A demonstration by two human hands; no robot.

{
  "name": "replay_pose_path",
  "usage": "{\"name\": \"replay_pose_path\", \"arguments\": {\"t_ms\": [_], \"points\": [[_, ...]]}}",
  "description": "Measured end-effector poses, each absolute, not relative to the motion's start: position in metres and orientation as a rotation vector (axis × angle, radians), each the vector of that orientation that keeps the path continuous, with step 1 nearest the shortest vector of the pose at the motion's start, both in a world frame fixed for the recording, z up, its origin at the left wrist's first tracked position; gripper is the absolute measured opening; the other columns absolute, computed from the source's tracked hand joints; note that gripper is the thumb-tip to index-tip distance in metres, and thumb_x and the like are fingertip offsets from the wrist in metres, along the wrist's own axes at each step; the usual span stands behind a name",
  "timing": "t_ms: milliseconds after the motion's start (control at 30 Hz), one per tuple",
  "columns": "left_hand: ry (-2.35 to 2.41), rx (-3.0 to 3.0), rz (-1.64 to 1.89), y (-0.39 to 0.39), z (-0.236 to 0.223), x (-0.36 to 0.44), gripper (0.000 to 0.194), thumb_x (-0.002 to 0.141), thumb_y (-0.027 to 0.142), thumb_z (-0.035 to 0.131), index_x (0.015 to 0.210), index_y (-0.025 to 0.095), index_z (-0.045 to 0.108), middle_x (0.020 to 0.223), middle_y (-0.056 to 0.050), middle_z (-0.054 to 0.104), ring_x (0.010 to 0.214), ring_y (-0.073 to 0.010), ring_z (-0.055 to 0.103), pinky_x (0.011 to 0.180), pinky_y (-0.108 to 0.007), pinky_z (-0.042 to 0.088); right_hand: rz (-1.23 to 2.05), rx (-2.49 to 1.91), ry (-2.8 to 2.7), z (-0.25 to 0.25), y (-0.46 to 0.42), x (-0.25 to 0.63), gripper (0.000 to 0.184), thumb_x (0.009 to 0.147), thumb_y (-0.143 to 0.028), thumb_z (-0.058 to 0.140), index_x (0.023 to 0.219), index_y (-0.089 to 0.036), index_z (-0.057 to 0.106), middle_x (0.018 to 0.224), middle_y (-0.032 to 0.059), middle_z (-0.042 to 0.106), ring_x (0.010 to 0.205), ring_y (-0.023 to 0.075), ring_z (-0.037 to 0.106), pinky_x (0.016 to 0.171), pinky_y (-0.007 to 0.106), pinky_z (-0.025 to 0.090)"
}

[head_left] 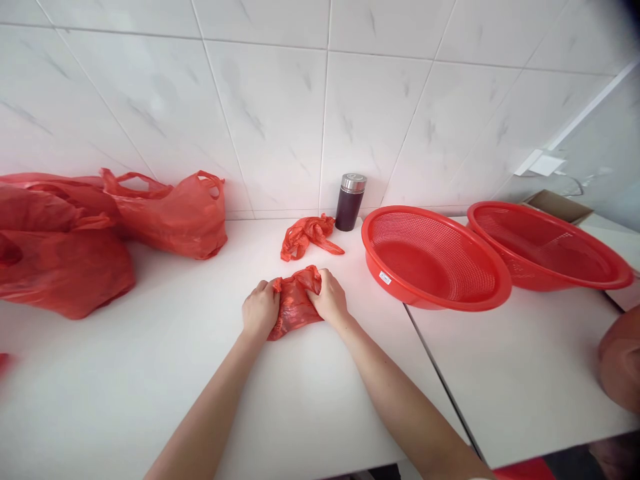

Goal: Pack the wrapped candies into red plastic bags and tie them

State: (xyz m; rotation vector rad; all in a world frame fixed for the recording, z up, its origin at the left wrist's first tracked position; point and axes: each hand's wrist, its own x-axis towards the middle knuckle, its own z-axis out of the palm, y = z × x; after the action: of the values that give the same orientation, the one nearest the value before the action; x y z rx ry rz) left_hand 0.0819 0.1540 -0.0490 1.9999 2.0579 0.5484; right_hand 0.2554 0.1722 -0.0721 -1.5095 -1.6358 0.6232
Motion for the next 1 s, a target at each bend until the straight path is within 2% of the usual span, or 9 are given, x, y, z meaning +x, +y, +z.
{"name": "replay_pose_path", "arguments": {"t_ms": [100,233,300,467,600,733,867,933,1000], "points": [[1.964,1.997,0.556,0.138,-0.045,0.081,0.030,0.094,0.031,0.037,0.094,0.024,0.066,0.090,-0.006,0.063,0.079,-0.0214,0.062,0.068,-0.031,0.043,0.763,-1.419,-1.604,-0.063,0.171,0.267,0.029,0.072,-0.041,0.066,0.086,-0.025,0.047,0.081,-0.0026,0.057,0.076,0.0189,0.054,0.072,0.032,0.044],[1.889,1.853,0.604,0.110,-0.032,0.072,0.042,0.095,0.048,0.033,0.079,0.024,0.063,0.075,-0.002,0.065,0.065,-0.0198,0.061,0.059,-0.030,0.044,0.992,-1.253,-1.438,-0.054,0.175,0.286,0.036,0.076,-0.053,0.061,0.071,-0.023,0.043,0.065,-0.0054,0.049,0.063,0.0136,0.050,0.062,0.026,0.043],[1.866,1.778,0.651,0.097,-0.023,0.066,0.047,0.094,0.054,0.029,0.083,0.024,0.064,0.075,-0.002,0.067,0.067,-0.0198,0.063,0.060,-0.029,0.047,1.021,-1.222,-1.315,-0.052,0.179,0.291,0.037,0.080,-0.054,0.055,0.069,-0.023,0.040,0.060,-0.0057,0.045,0.058,0.0124,0.047,0.059,0.025,0.042],[1.636,1.665,0.927,0.065,-0.002,0.056,0.038,0.094,0.049,0.038,0.109,0.029,0.066,0.107,-0.002,0.070,0.094,-0.0216,0.064,0.079,-0.031,0.050,1.015,-1.175,-1.109,-0.042,0.197,0.290,0.034,0.081,-0.050,0.054,0.070,-0.023,0.036,0.057,-0.0074,0.038,0.051,0.0101,0.041,0.053,0.024,0.039],[1.514,1.923,1.089,0.039,0.002,0.050,0.028,0.092,0.036,0.043,0.102,0.035,0.070,0.102,-0.003,0.071,0.095,-0.0261,0.062,0.075,-0.037,0.050,0.984,-1.174,-1.037,-0.028,0.225,0.288,0.034,0.075,-0.043,0.060,0.069,-0.024,0.033,0.059,-0.0075,0.038,0.050,0.0093,0.040,0.051,0.024,0.037],[1.413,2.016,1.085,0.024,0.001,0.046,0.029,0.092,0.030,0.044,0.104,0.039,0.068,0.102,-0.003,0.071,0.102,-0.0271,0.059,0.075,-0.038,0.051,1.021,-1.206,-1.014,-0.028,0.245,0.275,0.030,0.075,-0.040,0.060,0.069,-0.024,0.035,0.055,-0.0084,0.038,0.046,0.0087,0.040,0.047,0.023,0.035],[1.521,1.786,1.085,0.027,-0.002,0.042,0.028,0.093,0.039,0.043,0.113,0.036,0.063,0.124,-0.004,0.061,0.108,-0.0264,0.058,0.083,-0.039,0.051,1.145,-1.181,-1.081,-0.030,0.232,0.260,0.027,0.081,-0.047,0.057,0.088,-0.023,0.048,0.070,-0.0026,0.056,0.060,0.0125,0.056,0.054,0.024,0.045],[1.547,1.726,1.130,0.037,-0.006,0.040,0.036,0.094,0.044,0.039,0.125,0.033,0.054,0.134,-0.007,0.054,0.120,-0.0277,0.052,0.096,-0.042,0.046,1.216,-1.152,-1.153,-0.027,0.215,0.259,0.042,0.081,-0.050,0.059,0.112,-0.024,0.050,0.084,0.0012,0.063,0.076,0.0160,0.063,0.063,0.028,0.050],[1.549,1.716,1.128,0.052,-0.011,0.038,0.042,0.092,0.046,0.042,0.131,0.030,0.046,0.139,-0.009,0.049,0.131,-0.0295,0.043,0.104,-0.047,0.039,1.269,-1.142,-1.274,-0.024,0.195,0.261,0.069,0.078,-0.050,0.066,0.137,-0.028,0.037,0.097,0.0037,0.065,0.090,0.0187,0.064,0.074,0.032,0.052]]}}
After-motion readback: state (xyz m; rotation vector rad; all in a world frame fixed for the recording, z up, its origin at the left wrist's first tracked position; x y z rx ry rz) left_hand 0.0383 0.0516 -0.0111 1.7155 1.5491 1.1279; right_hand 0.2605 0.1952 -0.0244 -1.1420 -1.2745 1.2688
